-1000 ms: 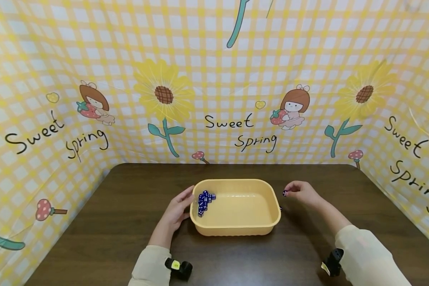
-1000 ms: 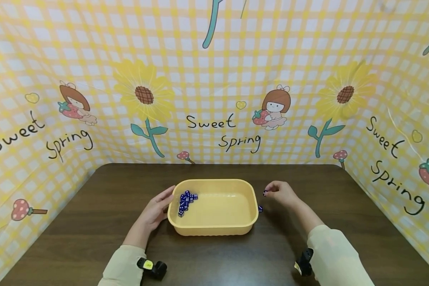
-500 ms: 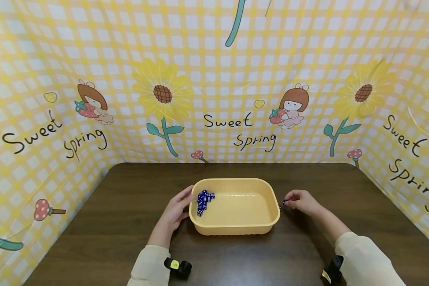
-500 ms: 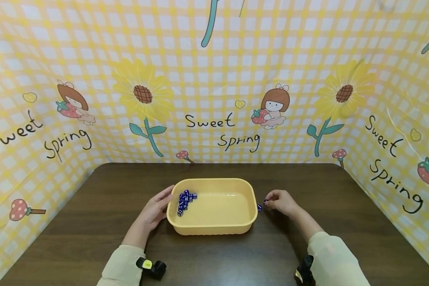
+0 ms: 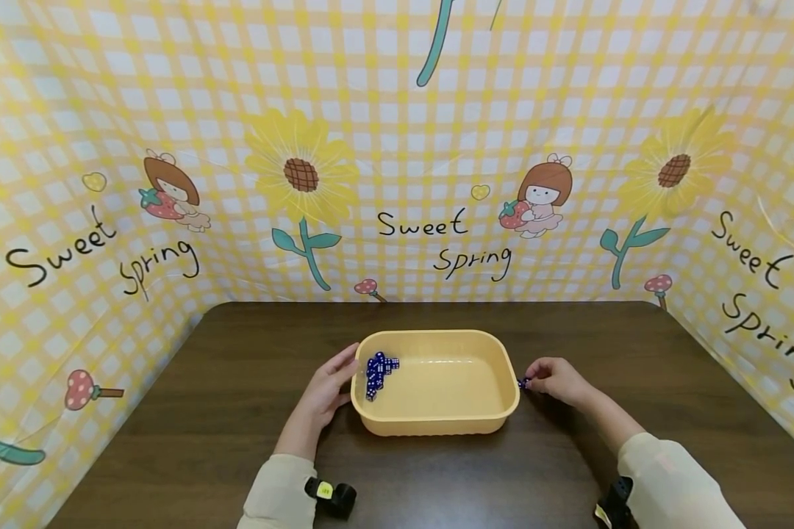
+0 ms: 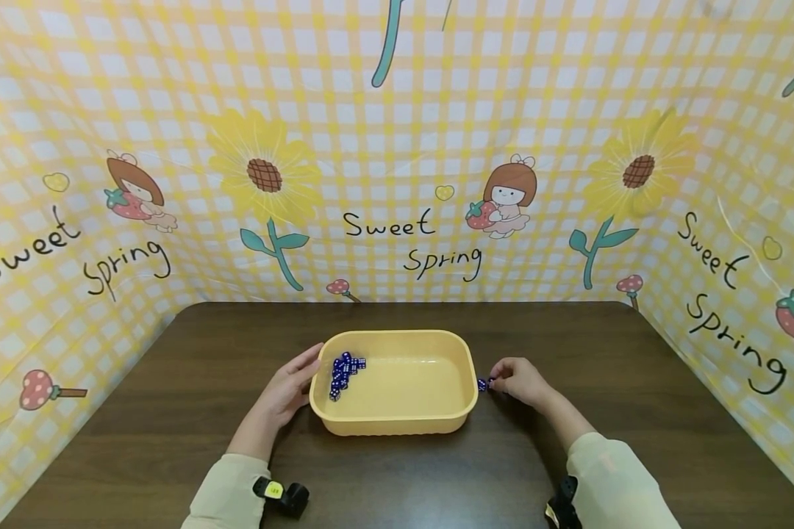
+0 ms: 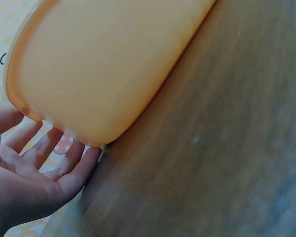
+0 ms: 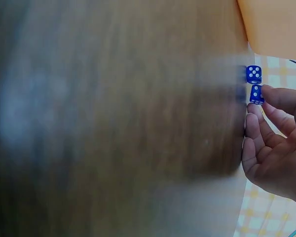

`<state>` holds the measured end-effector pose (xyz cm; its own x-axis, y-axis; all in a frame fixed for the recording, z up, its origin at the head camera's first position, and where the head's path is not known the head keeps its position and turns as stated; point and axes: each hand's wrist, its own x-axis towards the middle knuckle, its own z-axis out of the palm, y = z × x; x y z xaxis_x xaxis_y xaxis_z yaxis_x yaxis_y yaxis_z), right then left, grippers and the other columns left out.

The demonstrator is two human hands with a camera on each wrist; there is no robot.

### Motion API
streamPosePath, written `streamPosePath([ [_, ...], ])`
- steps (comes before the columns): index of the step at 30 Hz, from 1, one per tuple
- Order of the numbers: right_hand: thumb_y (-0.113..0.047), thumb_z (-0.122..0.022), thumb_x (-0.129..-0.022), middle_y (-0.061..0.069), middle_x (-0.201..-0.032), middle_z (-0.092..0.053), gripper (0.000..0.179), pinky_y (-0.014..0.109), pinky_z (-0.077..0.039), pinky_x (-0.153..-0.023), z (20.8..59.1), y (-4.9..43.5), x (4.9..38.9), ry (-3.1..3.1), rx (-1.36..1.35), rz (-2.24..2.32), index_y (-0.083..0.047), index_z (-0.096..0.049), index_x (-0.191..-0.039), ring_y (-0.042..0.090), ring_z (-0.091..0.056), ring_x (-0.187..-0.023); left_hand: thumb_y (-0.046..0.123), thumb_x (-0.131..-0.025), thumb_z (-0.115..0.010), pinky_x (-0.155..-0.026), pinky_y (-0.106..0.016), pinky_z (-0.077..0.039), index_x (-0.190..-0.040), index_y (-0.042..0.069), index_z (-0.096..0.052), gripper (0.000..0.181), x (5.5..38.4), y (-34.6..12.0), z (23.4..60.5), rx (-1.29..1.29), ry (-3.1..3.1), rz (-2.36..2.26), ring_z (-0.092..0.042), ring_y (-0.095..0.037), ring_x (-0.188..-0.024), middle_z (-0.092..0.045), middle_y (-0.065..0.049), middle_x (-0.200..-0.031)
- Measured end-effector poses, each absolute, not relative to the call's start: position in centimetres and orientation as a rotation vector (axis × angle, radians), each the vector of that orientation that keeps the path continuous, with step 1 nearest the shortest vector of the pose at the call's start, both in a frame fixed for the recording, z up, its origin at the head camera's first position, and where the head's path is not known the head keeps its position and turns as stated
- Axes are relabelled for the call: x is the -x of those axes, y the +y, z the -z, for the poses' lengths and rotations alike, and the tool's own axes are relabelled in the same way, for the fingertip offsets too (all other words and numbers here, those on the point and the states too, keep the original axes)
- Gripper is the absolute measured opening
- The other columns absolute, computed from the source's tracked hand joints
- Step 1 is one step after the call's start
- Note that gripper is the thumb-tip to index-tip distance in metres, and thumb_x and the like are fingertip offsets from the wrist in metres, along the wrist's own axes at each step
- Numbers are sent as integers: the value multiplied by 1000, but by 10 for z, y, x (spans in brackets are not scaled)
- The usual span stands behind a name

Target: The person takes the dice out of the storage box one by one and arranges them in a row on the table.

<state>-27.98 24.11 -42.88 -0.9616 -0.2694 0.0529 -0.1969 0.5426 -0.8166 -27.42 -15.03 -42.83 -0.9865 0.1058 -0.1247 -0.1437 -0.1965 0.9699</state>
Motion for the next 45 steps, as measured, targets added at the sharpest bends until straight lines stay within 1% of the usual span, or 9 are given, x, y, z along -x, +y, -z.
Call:
streamPosePath([
  [16,4,-61,-72,4,-64,-51,10,26,-40,-47,429,238,278,2724,441,1372,7,-55,-79,15,-47,-56,12,-88,-48,-77,-46,-40,-132,10,-36,45,274,-151,428,37,1888,-2306,-35,-28,-114,-35,-14,-130],
  [27,2,-63,-73,5,-67,-53,15,26,-41,-48,428,236,276,2710,443,1397,9,-55,-82,14,-47,-56,11,-89,-48,-76,-45,-40,-132,8,-36,45,275,-151,428,19,1891,-2309,-35,-31,-114,-35,-15,-130],
  [36,3,-63,-71,4,-65,-53,14,26,-41,-48,431,236,279,2730,417,1396,8,-56,-82,15,-48,-56,12,-89,-47,-76,-46,-40,-132,10,-37,44,275,-151,429,40,1885,-2309,-35,-29,-114,-35,-14,-130],
  [40,-1,-64,-71,4,-65,-53,18,28,-42,-50,429,238,278,2734,404,1382,9,-55,-84,17,-49,-57,12,-88,-48,-76,-45,-41,-131,10,-37,45,275,-151,428,46,1888,-2307,-35,-28,-114,-36,-13,-129],
  [45,-5,-63,-75,5,-68,-53,23,31,-43,-56,418,241,280,2735,347,1386,10,-55,-90,17,-51,-61,12,-87,-50,-77,-45,-40,-130,9,-38,45,276,-152,430,37,1889,-2303,-36,-29,-113,-37,-14,-128],
])
